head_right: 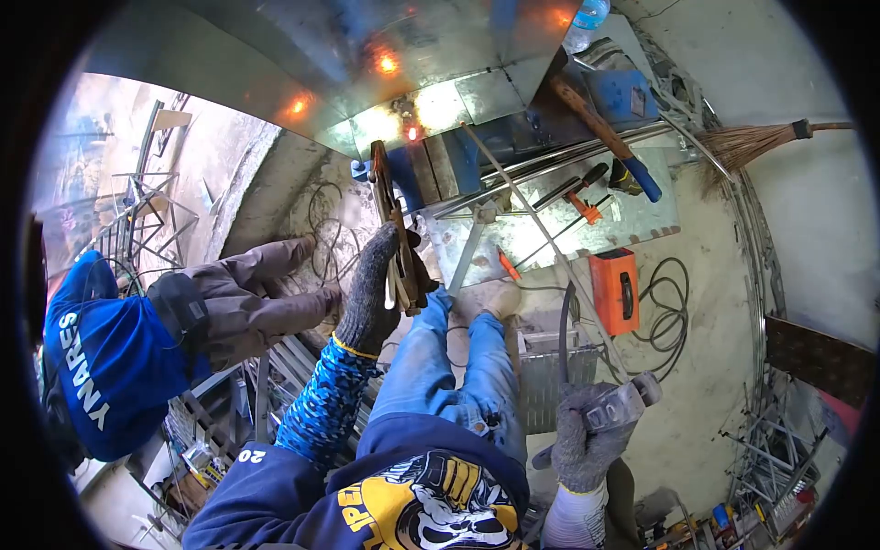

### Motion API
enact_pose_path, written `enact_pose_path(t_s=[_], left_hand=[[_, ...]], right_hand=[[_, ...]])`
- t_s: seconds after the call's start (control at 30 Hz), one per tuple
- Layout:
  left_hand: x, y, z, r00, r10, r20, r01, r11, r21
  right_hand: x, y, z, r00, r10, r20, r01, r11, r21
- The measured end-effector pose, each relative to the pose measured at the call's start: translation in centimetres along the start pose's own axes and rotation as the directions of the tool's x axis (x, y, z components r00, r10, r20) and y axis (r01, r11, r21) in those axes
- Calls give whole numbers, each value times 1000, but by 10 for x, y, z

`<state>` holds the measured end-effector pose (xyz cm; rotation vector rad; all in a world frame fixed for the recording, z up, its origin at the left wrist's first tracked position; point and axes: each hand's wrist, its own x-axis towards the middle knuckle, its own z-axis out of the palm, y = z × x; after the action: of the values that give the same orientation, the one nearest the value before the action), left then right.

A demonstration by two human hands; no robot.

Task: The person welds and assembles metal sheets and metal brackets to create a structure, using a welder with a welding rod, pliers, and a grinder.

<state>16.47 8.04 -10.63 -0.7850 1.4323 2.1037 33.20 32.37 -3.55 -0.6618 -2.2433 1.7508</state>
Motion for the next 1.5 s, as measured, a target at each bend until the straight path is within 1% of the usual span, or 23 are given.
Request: enact_pose_path(t_s=[0.23,0.33,0.4,0.43,0.53,0.57,0.67,0.7,0.73,0.77,0.8,0.87,0.97,1.07,1.1,1.13,1.17,1.2,1.3,1.33,1.4,1.43,1.5], left_hand=[[-4,3,-5,999,28,25,-29,999,20],[5,-4,-14,997,82,8,-82,994,70],[1,1,-14,995,92,49,-97,989,109],[0,2,-12,997,79,1,-79,991,105],[-2,3,-17,997,82,-3,-80,982,172],[-4,4,-16,995,99,-13,-95,978,184],[-3,0,-28,994,97,-55,-79,960,268],[-4,-11,-36,964,218,-150,-165,938,306],[-24,2,-13,971,191,-147,-142,946,291],[-21,3,-26,991,77,-112,-55,981,187],[-34,4,-11,978,181,-106,-149,955,257],[-37,9,-3,989,107,-105,-94,989,114],[-30,-1,-23,984,112,-139,-89,982,164],[-23,-12,-45,989,1,-150,1,1000,15],[-34,-7,-34,990,35,-135,-22,996,92],[-37,-7,-28,967,151,-203,-110,973,201],[-45,0,-18,971,182,-154,-131,946,295],[-54,7,-11,974,199,-103,-145,911,387],[-61,-10,-36,968,193,-162,-131,935,331],[-63,-12,-41,969,185,-163,-116,926,359],[-70,-14,-42,967,153,-203,-63,918,393],[-71,-15,-41,965,152,-213,-58,919,389],[-74,-20,-39,968,124,-218,-2,873,487]], right_hand=[[-2,15,-21,997,43,-68,-39,998,56],[4,31,-45,999,-49,4,48,988,149],[20,31,-51,983,112,-148,-37,899,435],[29,46,-65,960,240,-144,-102,779,619],[82,74,-77,773,618,-145,-230,486,843],[93,117,-95,945,245,217,-306,427,851],[119,141,-72,837,543,75,-307,350,885],[124,177,-79,893,396,213,-345,300,889],[129,181,-74,843,529,96,-341,389,856],[135,190,-70,804,584,115,-365,331,870],[143,201,-64,725,680,112,-353,226,908],[157,207,-51,735,675,59,-310,258,915],[192,216,-45,702,708,75,-384,289,877],[221,242,-41,832,469,296,-436,224,872],[230,248,-35,781,551,294,-481,230,846],[242,252,-30,810,513,285,-468,271,841],[255,271,-29,856,366,366,-473,268,839],[262,262,-26,842,390,372,-500,307,810],[289,310,-27,825,373,425,-557,407,724],[287,306,-23,789,537,298,-575,475,666],[295,342,-25,710,677,193,-681,588,437],[296,339,-20,706,679,201,-687,586,430],[301,324,-15,757,610,-234,-630,777,-12]])
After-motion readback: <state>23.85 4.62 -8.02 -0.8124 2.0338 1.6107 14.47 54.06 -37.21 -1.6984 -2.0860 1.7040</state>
